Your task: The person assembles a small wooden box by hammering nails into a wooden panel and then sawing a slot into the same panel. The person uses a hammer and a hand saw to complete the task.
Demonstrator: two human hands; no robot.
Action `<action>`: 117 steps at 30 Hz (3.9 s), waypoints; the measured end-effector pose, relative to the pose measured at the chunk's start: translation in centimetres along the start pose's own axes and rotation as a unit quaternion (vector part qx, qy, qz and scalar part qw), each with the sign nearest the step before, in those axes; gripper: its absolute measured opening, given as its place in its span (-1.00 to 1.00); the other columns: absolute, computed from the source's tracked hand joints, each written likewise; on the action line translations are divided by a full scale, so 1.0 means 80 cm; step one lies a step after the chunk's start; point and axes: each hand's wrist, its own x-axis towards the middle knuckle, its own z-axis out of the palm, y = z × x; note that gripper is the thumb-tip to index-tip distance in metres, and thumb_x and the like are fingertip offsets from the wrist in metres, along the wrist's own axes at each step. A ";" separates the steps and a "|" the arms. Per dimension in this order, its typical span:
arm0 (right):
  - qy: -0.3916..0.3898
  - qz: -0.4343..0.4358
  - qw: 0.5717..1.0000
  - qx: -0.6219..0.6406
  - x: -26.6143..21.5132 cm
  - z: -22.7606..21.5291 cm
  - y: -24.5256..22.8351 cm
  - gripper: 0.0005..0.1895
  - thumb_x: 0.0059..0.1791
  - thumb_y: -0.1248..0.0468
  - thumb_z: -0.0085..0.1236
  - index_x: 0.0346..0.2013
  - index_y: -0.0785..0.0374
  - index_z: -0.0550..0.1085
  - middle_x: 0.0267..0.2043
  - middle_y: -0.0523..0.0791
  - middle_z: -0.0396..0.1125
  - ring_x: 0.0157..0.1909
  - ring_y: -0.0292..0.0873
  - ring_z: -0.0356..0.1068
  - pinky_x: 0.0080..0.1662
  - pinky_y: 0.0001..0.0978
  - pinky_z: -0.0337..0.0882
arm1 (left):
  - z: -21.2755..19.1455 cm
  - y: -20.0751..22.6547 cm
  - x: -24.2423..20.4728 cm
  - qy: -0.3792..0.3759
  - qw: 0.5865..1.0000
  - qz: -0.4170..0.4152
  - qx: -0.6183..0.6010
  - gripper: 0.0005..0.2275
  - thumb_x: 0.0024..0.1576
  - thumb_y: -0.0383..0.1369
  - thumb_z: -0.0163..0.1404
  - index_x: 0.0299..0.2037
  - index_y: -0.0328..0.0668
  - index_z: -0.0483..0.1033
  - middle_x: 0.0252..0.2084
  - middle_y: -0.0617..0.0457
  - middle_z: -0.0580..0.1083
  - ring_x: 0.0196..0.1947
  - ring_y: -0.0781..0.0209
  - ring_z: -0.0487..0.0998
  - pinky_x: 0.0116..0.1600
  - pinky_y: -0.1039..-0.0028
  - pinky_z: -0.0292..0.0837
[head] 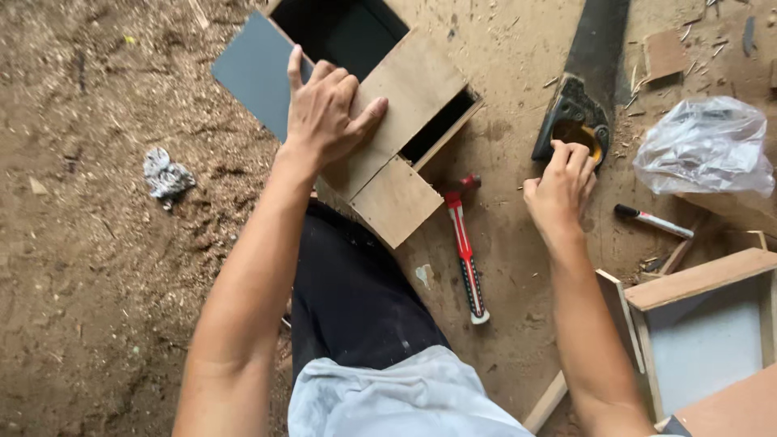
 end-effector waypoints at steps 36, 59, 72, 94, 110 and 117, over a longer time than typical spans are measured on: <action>0.052 0.096 0.759 0.642 -0.185 -0.140 -0.228 -0.80 0.03 0.34 0.13 -0.46 0.25 0.34 -0.62 -0.24 0.23 -0.61 -0.42 0.22 -0.55 -0.56 0.22 | 0.005 0.011 -0.068 0.052 0.987 -0.072 0.136 0.23 -0.44 0.57 0.08 0.53 0.40 -0.05 0.20 -0.27 0.19 0.27 -0.25 0.16 0.41 -0.14 -0.14; -0.095 0.027 0.824 0.558 -0.093 -0.219 -0.269 -0.87 -0.03 0.31 0.20 -0.20 0.24 0.50 -0.47 -0.20 0.44 -0.49 -0.38 0.42 -0.39 -0.54 0.46 | 0.001 0.013 -0.019 0.013 0.987 -0.152 0.055 0.22 -0.42 0.50 0.14 0.52 0.44 -0.14 0.26 -0.39 0.16 0.31 -0.35 0.15 0.40 -0.28 -0.24; -0.004 0.007 0.882 0.472 -0.155 -0.138 -0.204 -0.71 0.01 0.31 0.21 -0.58 0.29 0.41 -0.65 -0.25 0.20 -0.59 -0.41 0.13 -0.52 -0.47 0.13 | 0.018 0.016 -0.010 0.094 0.971 -0.208 -0.076 0.18 -0.11 0.50 -0.04 0.52 -0.26 -0.18 0.27 -0.33 0.24 0.36 -0.21 0.21 0.52 -0.15 -0.34; -0.048 0.013 0.879 0.474 -0.139 -0.144 -0.164 -0.62 -0.01 0.34 0.22 -0.67 0.24 0.28 -0.68 -0.31 0.13 -0.61 -0.45 0.07 -0.55 -0.46 0.05 | 0.065 0.008 0.030 0.179 0.945 -0.269 0.051 -0.04 0.03 0.43 -0.02 0.51 0.05 -0.01 -0.03 -0.27 0.38 0.05 -0.21 0.40 0.37 -0.25 -0.15; -0.097 0.085 0.856 0.501 -0.156 -0.209 -0.173 -0.77 -0.05 0.39 0.19 -0.60 0.28 0.42 -0.72 -0.27 0.22 -0.71 -0.42 0.16 -0.62 -0.49 0.10 | 0.046 0.014 0.020 0.127 0.963 -0.239 0.000 -0.08 0.06 0.40 -0.03 0.52 0.08 0.02 -0.09 -0.19 0.38 0.03 -0.12 0.38 0.38 -0.24 -0.14; -0.077 0.082 0.837 0.536 -0.112 -0.178 -0.208 -0.76 -0.02 0.39 0.19 -0.57 0.28 0.39 -0.67 -0.28 0.21 -0.66 -0.43 0.14 -0.58 -0.50 0.08 | 0.053 0.012 0.019 0.169 0.958 -0.231 0.030 -0.08 0.00 0.44 -0.05 0.49 0.12 0.07 -0.08 -0.16 0.39 0.00 -0.09 0.39 0.40 -0.21 -0.15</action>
